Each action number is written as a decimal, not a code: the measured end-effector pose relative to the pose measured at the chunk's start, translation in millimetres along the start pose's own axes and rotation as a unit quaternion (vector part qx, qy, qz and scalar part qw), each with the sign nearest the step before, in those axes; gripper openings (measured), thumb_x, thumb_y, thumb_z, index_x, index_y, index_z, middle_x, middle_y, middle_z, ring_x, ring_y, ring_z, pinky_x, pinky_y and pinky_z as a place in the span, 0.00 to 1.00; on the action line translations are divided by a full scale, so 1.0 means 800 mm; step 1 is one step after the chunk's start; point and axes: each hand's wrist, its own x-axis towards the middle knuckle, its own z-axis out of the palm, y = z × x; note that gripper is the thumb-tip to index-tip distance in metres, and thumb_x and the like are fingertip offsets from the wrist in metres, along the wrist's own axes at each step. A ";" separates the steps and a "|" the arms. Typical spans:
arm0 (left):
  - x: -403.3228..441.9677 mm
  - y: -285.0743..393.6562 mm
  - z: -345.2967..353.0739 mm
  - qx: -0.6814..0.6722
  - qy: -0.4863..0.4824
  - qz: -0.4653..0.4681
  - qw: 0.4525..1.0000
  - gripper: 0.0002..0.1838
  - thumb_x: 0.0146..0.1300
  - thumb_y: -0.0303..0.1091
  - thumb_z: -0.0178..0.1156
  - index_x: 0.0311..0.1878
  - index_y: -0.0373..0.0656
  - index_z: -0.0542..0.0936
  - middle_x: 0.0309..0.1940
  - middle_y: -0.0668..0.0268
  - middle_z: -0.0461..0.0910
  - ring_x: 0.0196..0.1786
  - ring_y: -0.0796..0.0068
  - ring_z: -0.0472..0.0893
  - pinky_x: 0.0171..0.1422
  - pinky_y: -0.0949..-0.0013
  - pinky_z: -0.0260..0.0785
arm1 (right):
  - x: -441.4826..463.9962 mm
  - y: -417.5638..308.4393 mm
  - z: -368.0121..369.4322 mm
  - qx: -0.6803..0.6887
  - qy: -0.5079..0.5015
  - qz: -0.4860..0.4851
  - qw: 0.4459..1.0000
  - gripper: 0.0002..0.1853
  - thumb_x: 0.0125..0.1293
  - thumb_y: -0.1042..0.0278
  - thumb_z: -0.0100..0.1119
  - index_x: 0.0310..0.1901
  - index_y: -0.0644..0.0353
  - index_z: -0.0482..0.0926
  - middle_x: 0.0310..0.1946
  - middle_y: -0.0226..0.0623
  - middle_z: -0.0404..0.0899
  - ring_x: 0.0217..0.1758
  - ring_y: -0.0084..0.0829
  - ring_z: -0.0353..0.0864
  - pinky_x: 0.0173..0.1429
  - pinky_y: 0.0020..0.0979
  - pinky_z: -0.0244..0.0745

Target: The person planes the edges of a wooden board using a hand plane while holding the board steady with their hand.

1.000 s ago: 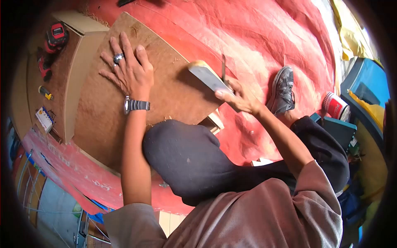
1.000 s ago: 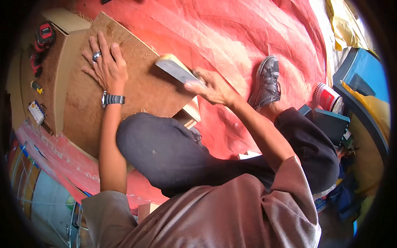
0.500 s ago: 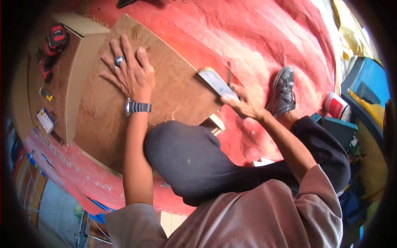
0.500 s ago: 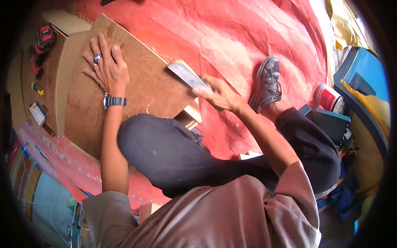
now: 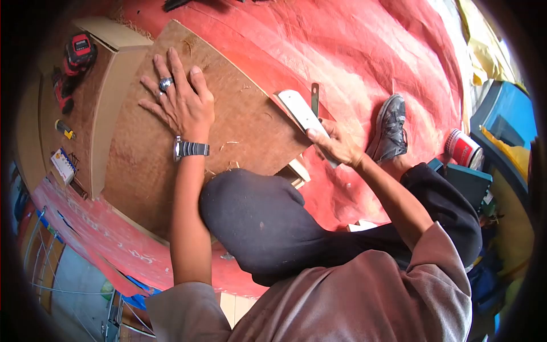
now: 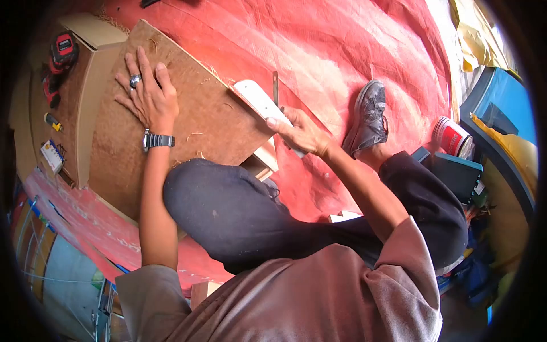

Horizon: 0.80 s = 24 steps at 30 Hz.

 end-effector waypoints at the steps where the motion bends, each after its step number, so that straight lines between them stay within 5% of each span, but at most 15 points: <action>1: 0.002 0.002 0.001 -0.004 -0.003 -0.004 1.000 0.34 0.79 0.57 0.43 0.85 0.60 0.61 0.86 0.61 0.56 0.83 0.28 0.54 0.78 0.16 0.38 | -0.005 -0.010 0.000 0.025 -0.002 0.025 0.999 0.35 0.77 0.43 0.60 0.72 0.67 0.74 0.58 0.42 0.85 0.59 0.33 0.81 0.67 0.38 0.73; 5: 0.001 -0.001 -0.002 -0.004 -0.011 -0.010 1.000 0.34 0.80 0.57 0.42 0.85 0.62 0.59 0.87 0.63 0.55 0.84 0.28 0.52 0.79 0.17 0.37 | 0.133 -0.079 0.020 -0.080 0.053 -0.183 0.978 0.37 0.75 0.35 0.60 0.67 0.65 0.78 0.53 0.42 0.86 0.56 0.30 0.81 0.62 0.35 0.75; 10: -0.003 -0.003 0.003 0.019 -0.012 -0.003 1.000 0.34 0.80 0.57 0.42 0.85 0.61 0.59 0.86 0.62 0.55 0.83 0.27 0.52 0.79 0.17 0.37 | 0.191 -0.123 0.026 -0.111 0.033 -0.152 0.981 0.40 0.72 0.31 0.60 0.66 0.64 0.79 0.53 0.47 0.87 0.58 0.35 0.82 0.66 0.39 0.74; 13: 0.003 0.000 -0.001 0.002 -0.007 -0.007 1.000 0.34 0.80 0.58 0.42 0.85 0.61 0.59 0.86 0.62 0.55 0.83 0.27 0.53 0.79 0.17 0.37 | 0.076 -0.025 0.016 -0.065 0.056 -0.165 0.983 0.40 0.71 0.34 0.63 0.68 0.66 0.78 0.57 0.49 0.85 0.62 0.38 0.82 0.69 0.40 0.73; 15: 0.000 0.000 0.000 -0.003 -0.012 -0.011 1.000 0.34 0.80 0.58 0.43 0.85 0.61 0.59 0.86 0.62 0.55 0.83 0.27 0.52 0.79 0.17 0.36 | 0.017 -0.017 0.005 -0.137 0.024 -0.046 0.989 0.36 0.69 0.35 0.66 0.60 0.65 0.82 0.46 0.43 0.85 0.53 0.33 0.82 0.62 0.38 0.75; 21: 0.000 0.000 -0.002 -0.015 -0.010 -0.007 1.000 0.34 0.79 0.55 0.44 0.85 0.60 0.61 0.86 0.61 0.55 0.83 0.26 0.53 0.78 0.15 0.37 | 0.169 -0.104 0.029 -0.105 0.089 -0.199 0.970 0.33 0.73 0.36 0.64 0.56 0.64 0.82 0.43 0.42 0.85 0.49 0.31 0.82 0.56 0.38 0.77; 24: -0.001 -0.003 0.000 0.011 -0.016 -0.001 1.000 0.34 0.79 0.55 0.44 0.85 0.59 0.61 0.86 0.61 0.55 0.83 0.27 0.53 0.78 0.15 0.39 | 0.192 -0.140 0.029 -0.109 0.031 -0.134 0.984 0.35 0.72 0.34 0.63 0.59 0.64 0.81 0.47 0.46 0.86 0.52 0.34 0.83 0.58 0.40 0.77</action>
